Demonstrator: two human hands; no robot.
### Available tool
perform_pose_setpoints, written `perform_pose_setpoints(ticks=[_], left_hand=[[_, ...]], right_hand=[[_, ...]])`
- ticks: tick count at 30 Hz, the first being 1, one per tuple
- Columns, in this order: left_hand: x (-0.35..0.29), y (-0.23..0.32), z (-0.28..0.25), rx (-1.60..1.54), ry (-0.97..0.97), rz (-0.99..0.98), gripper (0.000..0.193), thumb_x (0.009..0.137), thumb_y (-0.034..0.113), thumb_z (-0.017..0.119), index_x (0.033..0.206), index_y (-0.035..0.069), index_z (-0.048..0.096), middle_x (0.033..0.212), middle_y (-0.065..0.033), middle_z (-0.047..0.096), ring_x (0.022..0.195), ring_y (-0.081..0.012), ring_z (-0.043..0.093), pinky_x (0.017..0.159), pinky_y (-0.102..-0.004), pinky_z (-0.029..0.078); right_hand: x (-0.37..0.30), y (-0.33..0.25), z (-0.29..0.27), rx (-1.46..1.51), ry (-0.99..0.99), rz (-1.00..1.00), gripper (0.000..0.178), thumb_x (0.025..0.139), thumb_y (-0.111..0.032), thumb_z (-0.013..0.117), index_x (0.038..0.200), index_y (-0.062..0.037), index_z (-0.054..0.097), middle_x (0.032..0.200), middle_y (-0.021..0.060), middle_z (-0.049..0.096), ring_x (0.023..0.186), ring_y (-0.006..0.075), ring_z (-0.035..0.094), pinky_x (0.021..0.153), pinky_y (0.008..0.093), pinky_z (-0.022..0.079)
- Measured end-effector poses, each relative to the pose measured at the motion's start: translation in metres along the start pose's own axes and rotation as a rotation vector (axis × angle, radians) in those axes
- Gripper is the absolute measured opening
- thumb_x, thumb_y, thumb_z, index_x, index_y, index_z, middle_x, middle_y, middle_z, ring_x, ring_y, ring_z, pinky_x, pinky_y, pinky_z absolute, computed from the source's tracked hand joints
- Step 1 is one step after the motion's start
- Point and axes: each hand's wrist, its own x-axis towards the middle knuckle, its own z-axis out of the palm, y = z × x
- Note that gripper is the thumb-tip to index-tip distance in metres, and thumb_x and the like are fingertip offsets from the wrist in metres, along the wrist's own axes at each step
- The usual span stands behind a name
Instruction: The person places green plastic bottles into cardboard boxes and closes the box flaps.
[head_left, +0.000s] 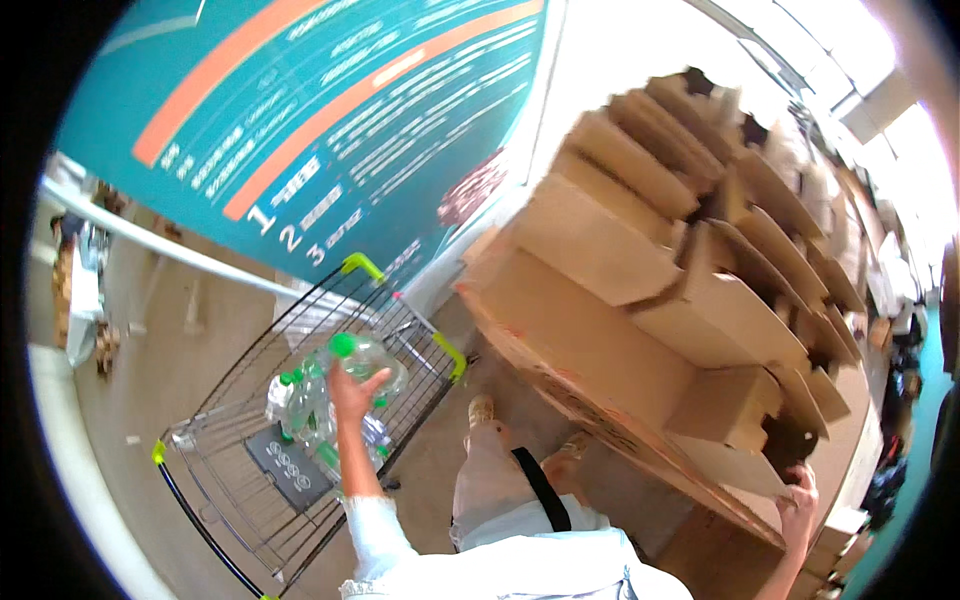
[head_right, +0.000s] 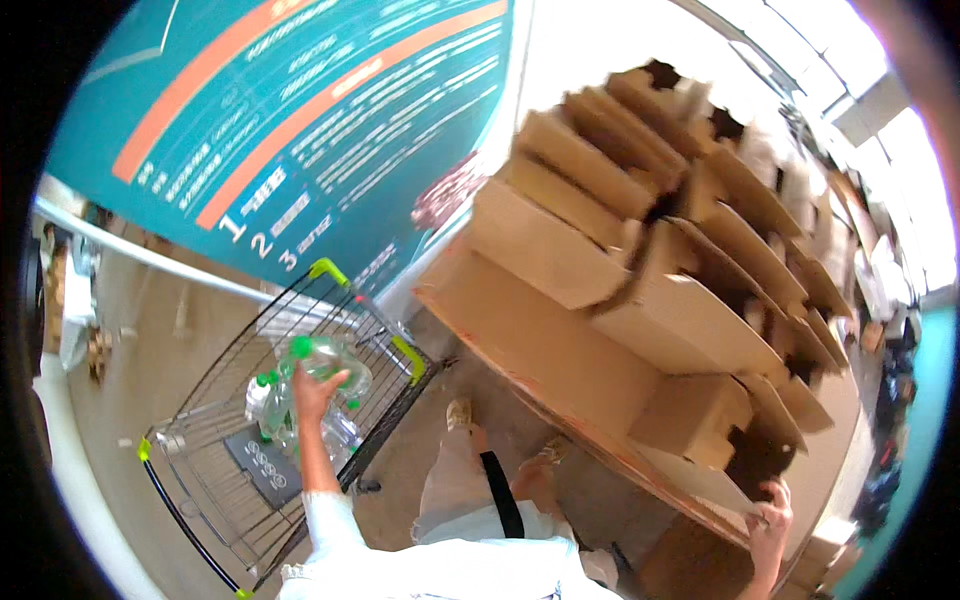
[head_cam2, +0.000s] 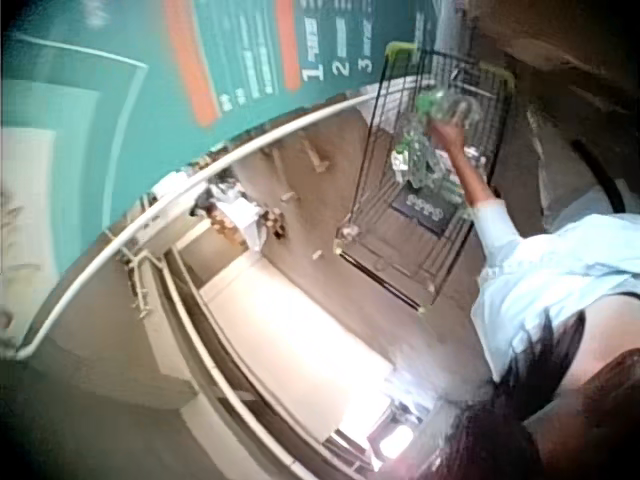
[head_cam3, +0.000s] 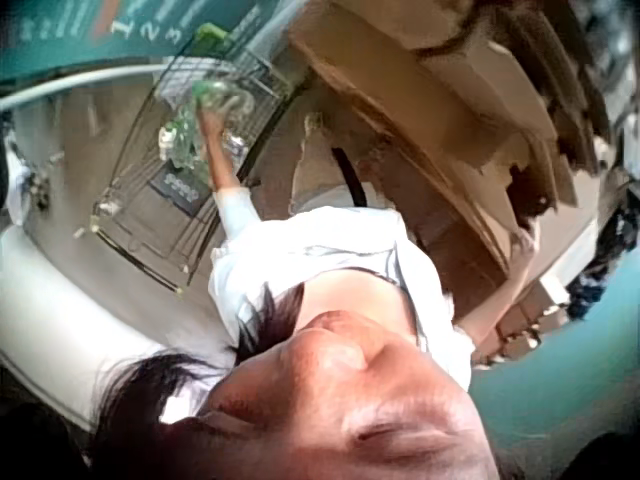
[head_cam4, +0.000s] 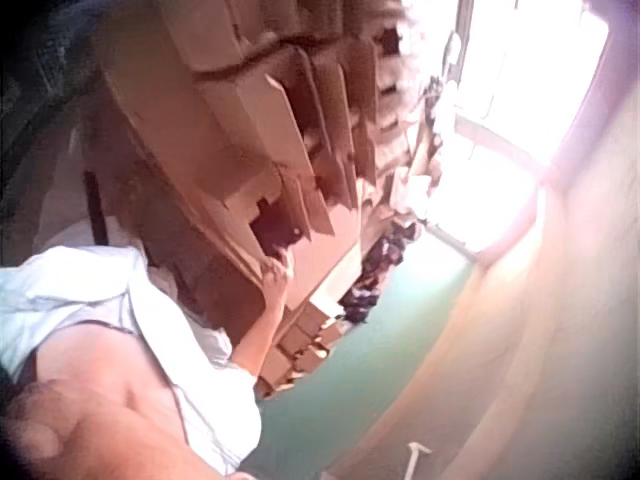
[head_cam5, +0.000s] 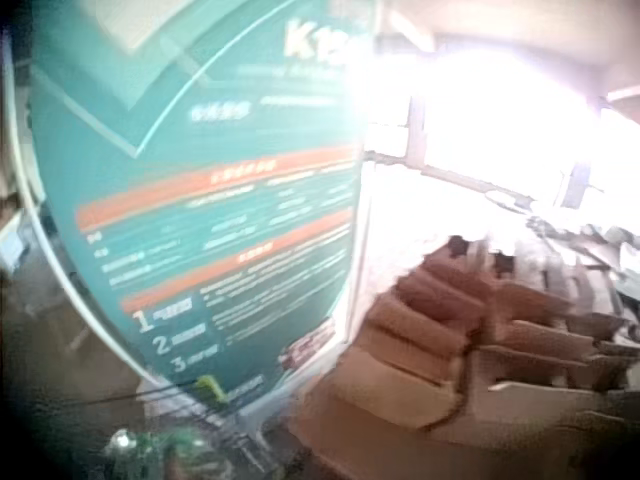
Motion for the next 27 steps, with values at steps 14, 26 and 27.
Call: perform_pose_setpoints(ticks=[14, 26, 27], left_hand=[[-0.186, 0.551, 0.149, -0.765, -0.994, 0.854, 0.073, 0.062, 0.023, 0.086, 0.123, 0.003, 0.051, 0.111, -0.0200, 0.064, 0.105, -0.0316, 0.063, 0.088, -0.0415, 0.052], [-0.244, 0.548, 0.321, 1.144, -1.655, 1.240, 0.068, 0.060, 0.036, 0.083, 0.115, 0.001, 0.064, 0.113, -0.0214, 0.066, 0.105, -0.0349, 0.063, 0.089, -0.0411, 0.051], [-0.248, 0.544, 0.326, 1.187, -1.706, 1.248, 0.067, 0.063, 0.035, 0.082, 0.119, 0.003, 0.063, 0.117, -0.0205, 0.065, 0.109, -0.0349, 0.062, 0.092, -0.0414, 0.050]], right_hand=[[-0.006, 0.035, 0.030, 0.326, 0.287, -0.306, 0.015, 0.066, -0.003, 0.077, 0.080, -0.0056, 0.071, 0.113, 0.0133, 0.051, 0.123, 0.0355, 0.046, 0.096, 0.0450, 0.048], [-0.013, 0.023, 0.045, 0.348, 0.494, -0.217, 0.012, 0.066, 0.001, 0.072, 0.078, -0.0016, 0.068, 0.115, 0.0151, 0.049, 0.125, 0.0378, 0.044, 0.098, 0.0460, 0.050], [-0.012, 0.023, 0.047, 0.341, 0.487, -0.225, 0.012, 0.067, 0.001, 0.073, 0.078, -0.0015, 0.069, 0.117, 0.0155, 0.049, 0.126, 0.0375, 0.044, 0.098, 0.0459, 0.050]])
